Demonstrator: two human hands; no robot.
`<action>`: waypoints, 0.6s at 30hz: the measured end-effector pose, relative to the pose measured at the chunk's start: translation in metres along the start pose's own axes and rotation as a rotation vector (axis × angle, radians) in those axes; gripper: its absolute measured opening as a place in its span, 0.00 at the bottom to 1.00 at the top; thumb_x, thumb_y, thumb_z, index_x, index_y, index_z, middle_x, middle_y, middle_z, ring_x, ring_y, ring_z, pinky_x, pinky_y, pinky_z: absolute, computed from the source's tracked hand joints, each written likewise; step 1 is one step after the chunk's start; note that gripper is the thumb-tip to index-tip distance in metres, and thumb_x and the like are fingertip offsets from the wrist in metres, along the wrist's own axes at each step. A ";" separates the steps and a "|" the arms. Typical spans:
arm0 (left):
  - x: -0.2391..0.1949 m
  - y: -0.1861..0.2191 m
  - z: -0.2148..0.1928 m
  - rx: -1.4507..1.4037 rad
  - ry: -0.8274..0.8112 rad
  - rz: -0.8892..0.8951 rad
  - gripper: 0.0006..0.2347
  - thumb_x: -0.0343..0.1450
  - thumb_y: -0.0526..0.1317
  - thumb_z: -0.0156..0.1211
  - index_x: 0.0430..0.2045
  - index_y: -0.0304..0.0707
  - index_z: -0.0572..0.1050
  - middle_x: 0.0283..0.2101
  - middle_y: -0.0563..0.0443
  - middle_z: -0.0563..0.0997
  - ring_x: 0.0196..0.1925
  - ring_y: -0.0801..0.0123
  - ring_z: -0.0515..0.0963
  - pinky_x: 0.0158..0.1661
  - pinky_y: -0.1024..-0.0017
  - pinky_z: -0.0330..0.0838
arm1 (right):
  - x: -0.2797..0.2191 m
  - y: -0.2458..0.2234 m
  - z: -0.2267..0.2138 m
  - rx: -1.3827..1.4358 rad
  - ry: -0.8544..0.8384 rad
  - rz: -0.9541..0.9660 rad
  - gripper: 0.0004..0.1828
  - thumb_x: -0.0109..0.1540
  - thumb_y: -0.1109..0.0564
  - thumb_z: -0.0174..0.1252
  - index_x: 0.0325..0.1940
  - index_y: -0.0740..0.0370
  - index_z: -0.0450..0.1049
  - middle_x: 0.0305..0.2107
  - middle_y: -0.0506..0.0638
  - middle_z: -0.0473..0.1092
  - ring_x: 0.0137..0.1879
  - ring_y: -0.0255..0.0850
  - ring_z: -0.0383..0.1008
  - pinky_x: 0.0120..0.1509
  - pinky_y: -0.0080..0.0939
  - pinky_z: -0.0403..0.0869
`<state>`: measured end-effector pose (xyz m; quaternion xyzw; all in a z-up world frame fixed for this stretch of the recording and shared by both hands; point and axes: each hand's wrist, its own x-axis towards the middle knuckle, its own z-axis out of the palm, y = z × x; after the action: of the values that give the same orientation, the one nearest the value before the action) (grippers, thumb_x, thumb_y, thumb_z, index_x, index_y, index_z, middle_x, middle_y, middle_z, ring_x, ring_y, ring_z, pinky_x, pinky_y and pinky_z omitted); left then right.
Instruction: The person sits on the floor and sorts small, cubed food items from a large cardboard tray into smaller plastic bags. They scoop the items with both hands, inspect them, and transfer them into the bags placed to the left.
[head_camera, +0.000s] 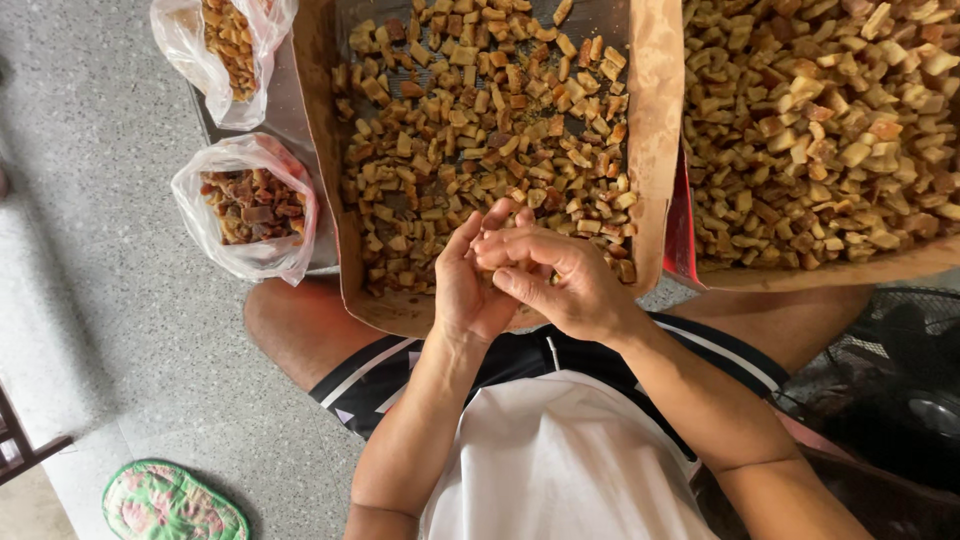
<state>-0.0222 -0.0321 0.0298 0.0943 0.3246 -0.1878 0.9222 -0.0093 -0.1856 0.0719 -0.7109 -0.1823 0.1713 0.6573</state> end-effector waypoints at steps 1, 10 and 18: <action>0.002 -0.001 -0.002 -0.031 0.022 -0.006 0.15 0.78 0.48 0.45 0.47 0.40 0.75 0.47 0.45 0.80 0.49 0.60 0.79 0.52 0.58 0.77 | -0.001 0.000 0.000 -0.058 0.029 -0.070 0.09 0.69 0.61 0.60 0.54 0.60 0.78 0.55 0.50 0.77 0.63 0.37 0.77 0.73 0.40 0.68; 0.006 0.002 0.003 0.070 0.013 0.068 0.13 0.80 0.49 0.49 0.33 0.44 0.75 0.38 0.50 0.81 0.37 0.62 0.81 0.33 0.67 0.78 | -0.009 0.031 -0.022 0.681 0.378 0.142 0.12 0.70 0.63 0.54 0.56 0.66 0.76 0.54 0.54 0.75 0.63 0.41 0.74 0.74 0.43 0.70; 0.023 -0.043 0.082 0.381 0.115 0.204 0.17 0.79 0.51 0.47 0.38 0.35 0.76 0.38 0.42 0.81 0.36 0.61 0.81 0.35 0.67 0.77 | -0.024 0.072 -0.032 -0.390 0.091 0.126 0.14 0.67 0.56 0.56 0.54 0.64 0.76 0.59 0.53 0.70 0.62 0.43 0.73 0.61 0.35 0.70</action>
<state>0.0227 -0.1018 0.0765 0.3095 0.3241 -0.1458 0.8820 -0.0123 -0.2297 0.0032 -0.8416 -0.1372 0.1412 0.5029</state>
